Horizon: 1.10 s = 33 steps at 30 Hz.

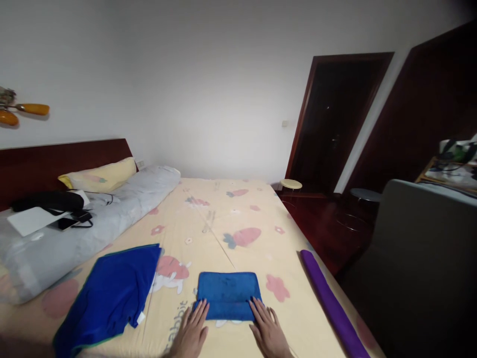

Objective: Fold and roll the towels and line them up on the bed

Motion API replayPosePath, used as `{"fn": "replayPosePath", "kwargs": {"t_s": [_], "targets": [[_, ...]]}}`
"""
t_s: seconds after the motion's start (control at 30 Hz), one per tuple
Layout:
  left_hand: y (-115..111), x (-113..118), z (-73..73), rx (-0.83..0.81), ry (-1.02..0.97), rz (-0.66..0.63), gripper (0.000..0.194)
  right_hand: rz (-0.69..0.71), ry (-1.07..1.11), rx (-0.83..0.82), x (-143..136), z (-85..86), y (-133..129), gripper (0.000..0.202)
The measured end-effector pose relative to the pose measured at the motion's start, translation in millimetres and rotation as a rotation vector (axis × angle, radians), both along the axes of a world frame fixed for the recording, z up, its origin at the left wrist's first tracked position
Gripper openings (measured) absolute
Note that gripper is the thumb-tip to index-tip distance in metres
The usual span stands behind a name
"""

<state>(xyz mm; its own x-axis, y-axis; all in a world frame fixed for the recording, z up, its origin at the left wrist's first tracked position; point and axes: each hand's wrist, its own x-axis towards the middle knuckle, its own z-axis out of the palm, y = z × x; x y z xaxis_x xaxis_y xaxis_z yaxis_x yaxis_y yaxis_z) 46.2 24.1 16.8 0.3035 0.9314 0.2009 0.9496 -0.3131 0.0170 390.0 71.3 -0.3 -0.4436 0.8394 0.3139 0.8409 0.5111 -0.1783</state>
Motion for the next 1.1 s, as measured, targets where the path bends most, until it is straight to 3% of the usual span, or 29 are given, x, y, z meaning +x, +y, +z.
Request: {"fn": "replayPosePath", "kwargs": {"t_s": [0.1, 0.3, 0.37, 0.47, 0.6, 0.7, 0.87, 0.97, 1.1], "targets": [[2.2, 9.3, -1.4, -0.047, 0.007, 0.044, 0.076, -0.023, 0.021, 0.034, -10.9, 4.7, -1.5, 0.065], [15.8, 84.3, -15.3, 0.070, -0.056, 0.024, 0.084, 0.123, 0.085, 0.072, -84.7, 5.0, -7.3, 0.069], [19.0, 95.7, -19.2, 0.079, -0.053, 0.020, 0.081, 0.147, 0.083, 0.049, -94.4, 3.3, -6.8, 0.069], [16.9, 79.7, -18.5, 0.051, -0.025, -0.010, 0.076, 0.131, 0.082, 0.040, -75.3, 1.4, -5.5, 0.065], [5.5, 26.4, -12.9, 0.117, 0.003, 0.069, 0.069, 0.060, 0.062, 0.024, -17.2, -0.7, -4.1, 0.059], [2.1, -1.6, -14.6, 0.173, 0.028, 0.092, 0.068, 0.036, 0.056, -0.036, 10.9, -0.9, 0.1, 0.055], [16.0, -8.0, -16.1, 0.153, 0.039, 0.120, 0.072, 0.026, 0.098, -0.201, 9.7, 15.2, 13.9, 0.055], [25.2, -7.8, -4.3, 0.050, -0.050, 0.158, 0.066, -0.024, 0.216, -0.250, 3.4, 29.3, 20.0, 0.055], [30.2, -15.8, 12.7, -0.070, -0.308, 0.083, 0.054, -0.093, 0.331, -0.262, 4.0, 38.3, 23.4, 0.041]]}}
